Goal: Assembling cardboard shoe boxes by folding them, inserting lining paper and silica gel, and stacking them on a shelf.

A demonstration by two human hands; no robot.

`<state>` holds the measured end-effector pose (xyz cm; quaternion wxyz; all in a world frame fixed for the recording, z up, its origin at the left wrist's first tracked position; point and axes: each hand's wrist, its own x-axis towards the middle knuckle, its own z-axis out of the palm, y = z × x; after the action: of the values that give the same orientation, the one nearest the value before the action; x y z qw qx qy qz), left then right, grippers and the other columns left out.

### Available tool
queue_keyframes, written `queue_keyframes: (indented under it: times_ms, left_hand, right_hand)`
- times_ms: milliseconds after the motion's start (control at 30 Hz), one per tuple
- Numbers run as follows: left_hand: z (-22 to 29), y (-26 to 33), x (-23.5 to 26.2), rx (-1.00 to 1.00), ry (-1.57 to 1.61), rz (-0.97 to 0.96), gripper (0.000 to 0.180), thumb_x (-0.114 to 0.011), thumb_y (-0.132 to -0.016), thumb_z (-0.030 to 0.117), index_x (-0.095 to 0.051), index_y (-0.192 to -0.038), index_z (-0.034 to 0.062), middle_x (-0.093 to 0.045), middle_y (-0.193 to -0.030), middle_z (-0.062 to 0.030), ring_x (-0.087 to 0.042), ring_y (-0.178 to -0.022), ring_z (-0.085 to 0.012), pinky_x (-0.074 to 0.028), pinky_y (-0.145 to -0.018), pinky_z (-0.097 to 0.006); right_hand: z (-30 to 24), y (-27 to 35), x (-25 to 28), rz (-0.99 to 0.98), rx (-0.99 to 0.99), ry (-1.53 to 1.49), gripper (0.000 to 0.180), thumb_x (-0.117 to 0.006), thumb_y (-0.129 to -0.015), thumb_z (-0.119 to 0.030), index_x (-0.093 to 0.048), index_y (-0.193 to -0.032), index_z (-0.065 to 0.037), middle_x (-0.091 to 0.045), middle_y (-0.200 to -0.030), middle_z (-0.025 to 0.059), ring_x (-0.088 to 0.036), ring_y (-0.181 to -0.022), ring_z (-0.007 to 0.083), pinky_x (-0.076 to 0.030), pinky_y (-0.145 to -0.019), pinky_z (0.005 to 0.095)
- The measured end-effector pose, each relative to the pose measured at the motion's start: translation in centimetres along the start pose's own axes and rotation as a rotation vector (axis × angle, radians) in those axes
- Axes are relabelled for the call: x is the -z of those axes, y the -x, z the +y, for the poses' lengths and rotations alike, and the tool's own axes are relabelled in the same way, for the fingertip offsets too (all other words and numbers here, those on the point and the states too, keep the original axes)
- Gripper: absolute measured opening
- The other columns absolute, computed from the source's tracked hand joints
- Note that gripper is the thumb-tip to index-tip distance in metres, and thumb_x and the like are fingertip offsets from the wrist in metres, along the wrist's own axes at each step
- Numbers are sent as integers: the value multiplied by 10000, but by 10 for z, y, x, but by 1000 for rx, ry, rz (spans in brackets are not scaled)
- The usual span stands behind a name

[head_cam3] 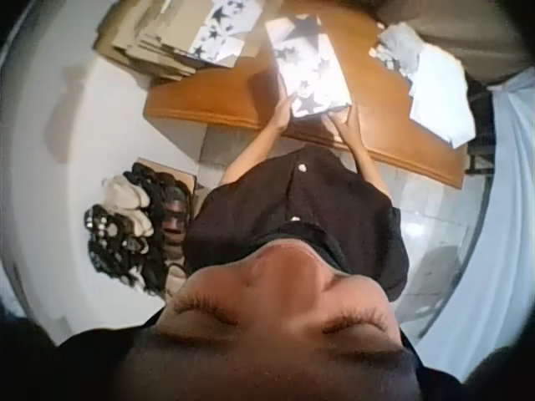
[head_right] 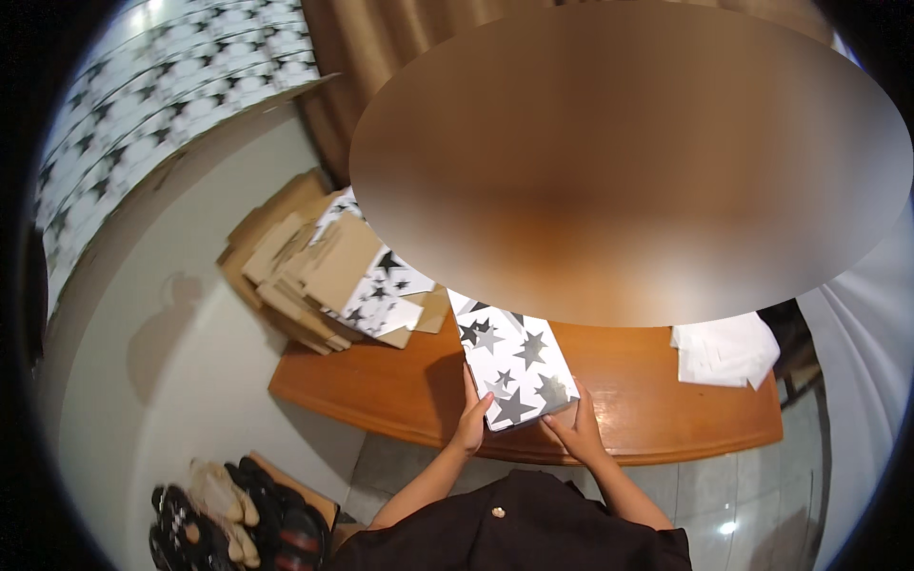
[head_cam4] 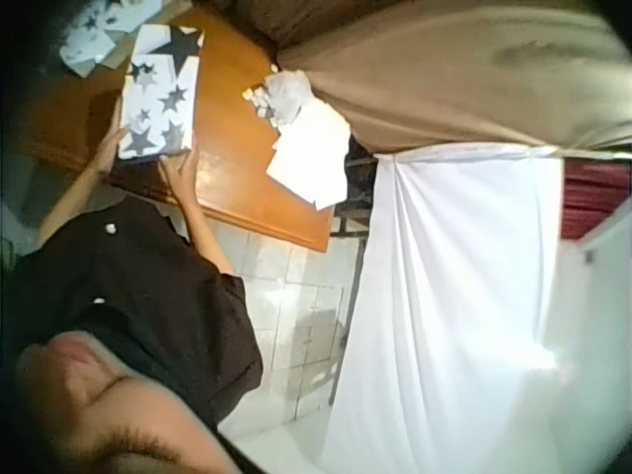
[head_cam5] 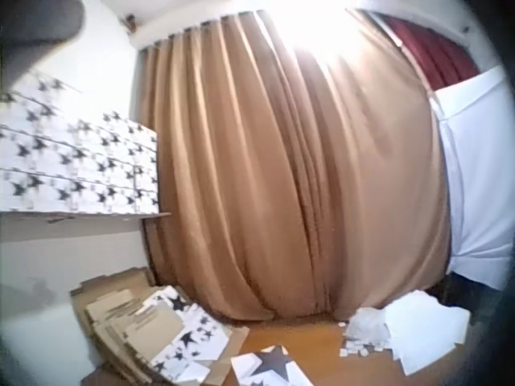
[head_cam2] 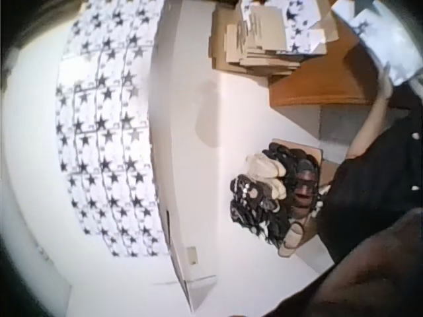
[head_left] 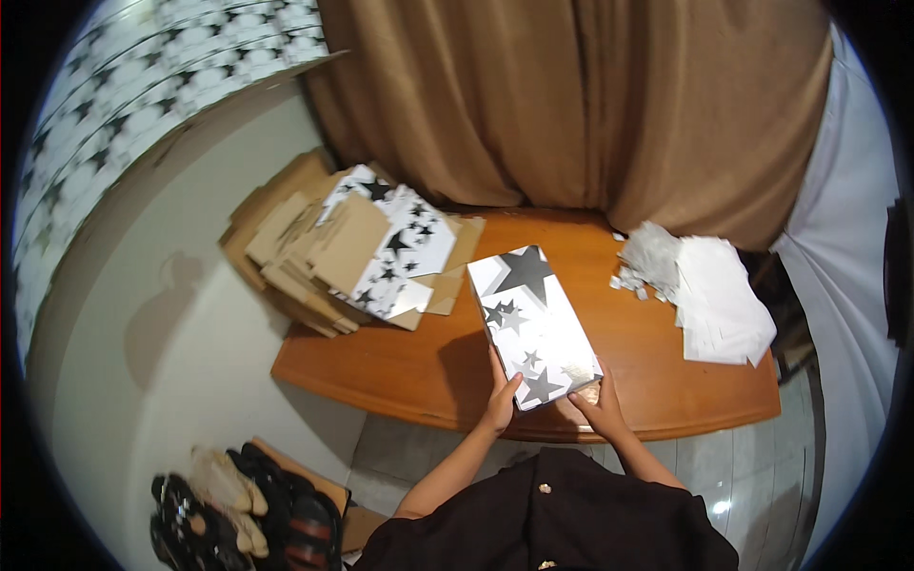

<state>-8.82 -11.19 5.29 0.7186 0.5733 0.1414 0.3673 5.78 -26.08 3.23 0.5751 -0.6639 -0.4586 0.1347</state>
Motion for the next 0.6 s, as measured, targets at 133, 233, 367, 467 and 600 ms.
queue_keyframes:
  times_ms: [133,233,367,467,600]
  left_hand:
    - [72,53,3,-121,103,72,734,-407,-885,78,83,-1428,3,39,-1513,-115,-6,-1386,-201,-39,-1099,-313]
    - [109,108,2,-246,14,134,725,-399,-884,66,73,-1431,6,34,-1514,-114,-20,-1386,-190,-44,-1099,-304]
    - [155,189,-8,-428,-210,51,897,-529,-856,287,111,-1426,21,82,-1509,-135,57,-1390,-224,2,-1100,-350]
    - [190,239,-31,-425,-333,96,1198,-727,-720,333,227,-1394,68,159,-1498,-126,100,-1385,-238,-17,-1101,-380]
    - [249,281,-79,-305,-751,258,1356,-824,-625,225,312,-1351,80,202,-1486,-134,109,-1381,-243,-53,-1105,-385]
  right_hand:
    - [-46,14,-22,-11,187,-56,852,-736,-711,-157,-219,-1375,-21,-244,-1401,196,-254,-1310,334,-224,-1064,423]
    - [-89,31,-30,-55,374,-157,872,-740,-699,-149,-212,-1382,-26,-240,-1415,183,-226,-1332,332,-204,-1077,424]
    - [-113,66,-34,-264,417,-448,936,-711,-758,-173,-54,-1422,-109,-233,-1407,121,-252,-1307,261,-233,-1050,440]
    - [-165,79,-30,-440,374,-798,888,-692,-759,-128,-93,-1410,-59,-225,-1408,164,-280,-1288,267,-260,-1042,425]
    - [-186,78,-44,-568,623,-882,934,-602,-799,-33,95,-1411,-140,-108,-1438,184,-208,-1317,284,-234,-1039,454]
